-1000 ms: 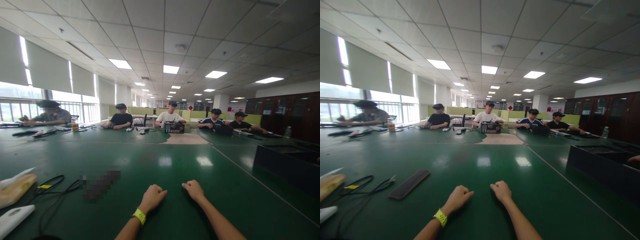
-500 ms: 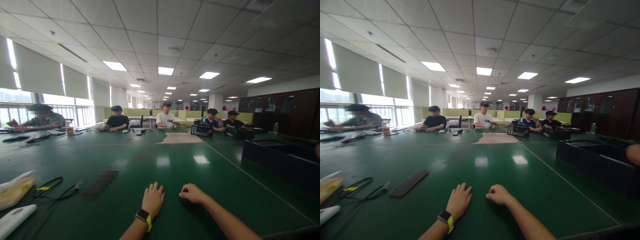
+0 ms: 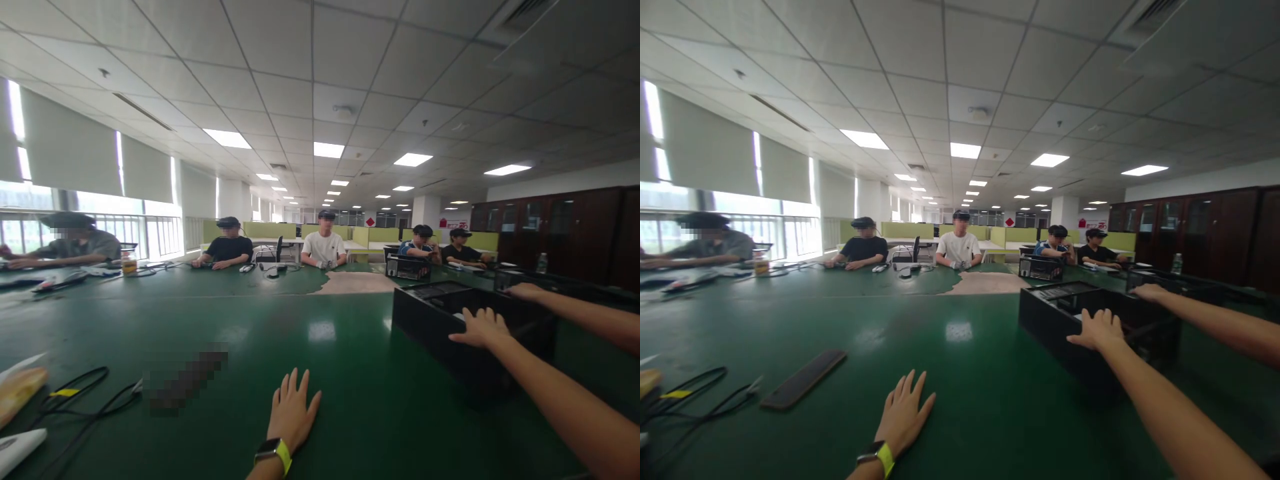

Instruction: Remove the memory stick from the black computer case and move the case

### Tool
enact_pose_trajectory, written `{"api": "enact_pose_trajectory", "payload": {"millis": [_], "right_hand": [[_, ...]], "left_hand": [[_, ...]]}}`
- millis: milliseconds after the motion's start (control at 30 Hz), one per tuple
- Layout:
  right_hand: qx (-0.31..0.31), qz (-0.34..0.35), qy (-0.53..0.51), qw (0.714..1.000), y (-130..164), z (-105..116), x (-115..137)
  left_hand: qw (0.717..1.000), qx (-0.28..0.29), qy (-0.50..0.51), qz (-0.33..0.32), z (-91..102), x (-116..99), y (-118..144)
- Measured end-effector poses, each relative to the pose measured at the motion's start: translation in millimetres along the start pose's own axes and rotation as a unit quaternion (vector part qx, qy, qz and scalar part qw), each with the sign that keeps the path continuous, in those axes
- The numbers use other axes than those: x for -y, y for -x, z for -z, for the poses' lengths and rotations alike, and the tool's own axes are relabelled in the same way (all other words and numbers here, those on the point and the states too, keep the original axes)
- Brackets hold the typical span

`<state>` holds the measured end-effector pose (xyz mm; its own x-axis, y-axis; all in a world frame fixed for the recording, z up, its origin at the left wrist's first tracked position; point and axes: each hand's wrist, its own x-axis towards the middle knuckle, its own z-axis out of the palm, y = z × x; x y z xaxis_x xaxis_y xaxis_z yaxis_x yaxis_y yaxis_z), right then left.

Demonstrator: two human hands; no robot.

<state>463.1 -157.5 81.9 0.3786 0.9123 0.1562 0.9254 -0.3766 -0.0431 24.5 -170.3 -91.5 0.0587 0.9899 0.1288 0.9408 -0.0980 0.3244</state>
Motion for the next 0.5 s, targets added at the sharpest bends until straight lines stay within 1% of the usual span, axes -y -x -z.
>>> {"api": "enact_pose_trajectory", "payload": {"millis": [33, 67, 133, 233, 300, 367, 500], "right_hand": [[0.022, 0.005, -0.001, 1.000, 1.9, -2.3, 2.6], [0.045, 0.019, -0.007, 0.999, 4.4, -6.1, 10.7], [0.076, 0.056, -0.024, 0.995, 10.1, -16.1, 40.4], [0.078, 0.085, -0.039, 0.993, 18.8, -27.8, 94.7], [0.071, 0.087, -0.043, 0.993, 23.5, -29.9, 120.0], [0.066, 0.091, -0.043, 0.993, 27.2, -28.6, 131.2], [0.064, 0.100, -0.037, 0.992, 31.9, -24.8, 128.4]], "left_hand": [[1.000, -0.006, 0.007, 0.004, 1.6, -0.6, 0.7], [1.000, -0.013, 0.013, 0.009, 3.0, -0.7, 1.2], [0.999, -0.030, 0.021, 0.019, 4.6, 0.0, 1.5], [0.998, -0.054, 0.023, 0.037, 4.0, 2.7, 0.5], [0.996, -0.072, 0.014, 0.041, 2.5, 4.6, -0.9], [0.996, -0.077, 0.006, 0.037, 0.7, 5.8, -2.4], [0.998, -0.052, 0.000, 0.028, -2.3, 5.9, -4.3]]}}
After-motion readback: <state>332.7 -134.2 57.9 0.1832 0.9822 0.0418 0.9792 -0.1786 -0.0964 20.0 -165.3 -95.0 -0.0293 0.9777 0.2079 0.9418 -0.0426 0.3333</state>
